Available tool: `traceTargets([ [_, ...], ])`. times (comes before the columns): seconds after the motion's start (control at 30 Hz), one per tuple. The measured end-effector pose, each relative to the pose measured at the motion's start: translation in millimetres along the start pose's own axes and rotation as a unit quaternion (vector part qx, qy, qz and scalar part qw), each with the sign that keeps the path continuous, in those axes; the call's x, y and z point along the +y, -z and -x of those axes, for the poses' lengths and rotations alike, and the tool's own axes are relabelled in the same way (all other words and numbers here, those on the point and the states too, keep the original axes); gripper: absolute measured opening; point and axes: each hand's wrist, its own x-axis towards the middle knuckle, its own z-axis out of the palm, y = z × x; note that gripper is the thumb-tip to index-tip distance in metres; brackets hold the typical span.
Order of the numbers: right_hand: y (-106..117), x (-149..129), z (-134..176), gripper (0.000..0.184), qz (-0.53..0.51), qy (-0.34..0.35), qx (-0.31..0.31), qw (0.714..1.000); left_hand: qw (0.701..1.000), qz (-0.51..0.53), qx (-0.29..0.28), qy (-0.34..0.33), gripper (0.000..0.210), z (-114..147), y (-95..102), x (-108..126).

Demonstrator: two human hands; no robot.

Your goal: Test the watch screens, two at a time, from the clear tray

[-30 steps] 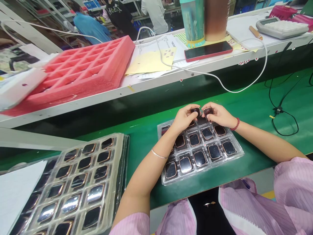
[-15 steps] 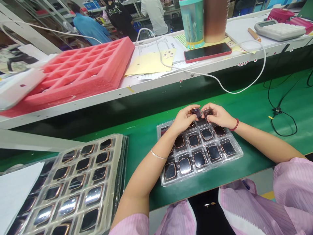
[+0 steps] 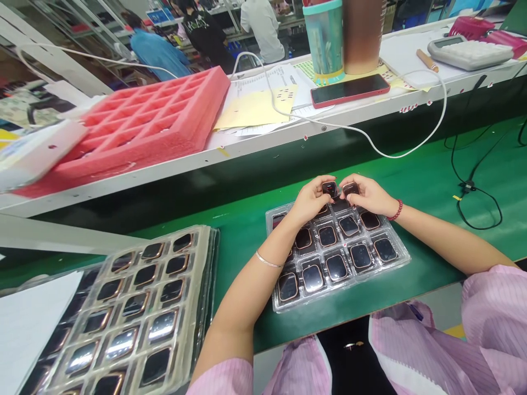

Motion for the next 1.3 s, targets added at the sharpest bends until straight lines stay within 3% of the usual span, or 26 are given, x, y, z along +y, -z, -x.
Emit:
traceTargets([
  [0.2,-1,-4,1,0.030,-0.011,-0.036,0.003,0.999,0.997,0.048,0.032,0.051,0.054,0,-0.3,2],
  [0.33,-1,-6,2,0.030,-0.014,-0.055,0.012,0.998,0.993,0.087,0.041,0.075,0.053,4,3.7,23],
  [0.43,-1,-6,1,0.029,-0.011,-0.067,0.012,0.998,0.988,0.140,-0.034,0.059,0.060,23,1.6,56],
  [0.53,0,-6,1,0.029,-0.005,-0.061,0.015,0.998,0.969,0.195,-0.145,0.042,0.059,62,-10.4,88],
  [0.6,1,-6,2,0.029,0.000,-0.061,0.018,0.998,0.937,0.247,-0.238,0.060,0.054,93,-21.0,106],
  [0.7,1,-7,3,0.030,-0.001,-0.067,0.022,0.998,0.875,0.325,-0.335,0.132,0.041,132,-32.9,126],
  [0.8,1,-7,4,0.030,-0.003,-0.068,0.027,0.997,0.848,0.338,-0.369,0.175,0.038,149,-36.8,135],
  [0.9,3,-6,3,0.030,-0.006,-0.080,0.028,0.996,0.839,0.339,-0.383,0.186,0.040,153,-37.4,137],
  [1.0,7,-7,1,0.035,-0.067,-0.109,0.019,0.992,0.840,0.350,-0.371,0.185,0.045,158,-38.6,138],
  [1.1,7,-19,2,0.043,-0.196,-0.158,-0.007,0.968,0.868,0.372,-0.311,0.111,0.050,154,-32.7,137],
  [1.17,1,-37,8,0.044,-0.272,-0.185,-0.050,0.943,0.913,0.335,-0.228,0.044,0.051,138,-20.8,132],
  [1.23,-13,-61,20,0.045,-0.321,-0.194,-0.124,0.919,0.958,0.264,-0.108,-0.023,0.053,111,-5.1,120],
  [1.3,-33,-90,37,0.043,-0.350,-0.188,-0.192,0.897,0.975,0.219,0.002,-0.034,0.059,80,8.4,100],
])
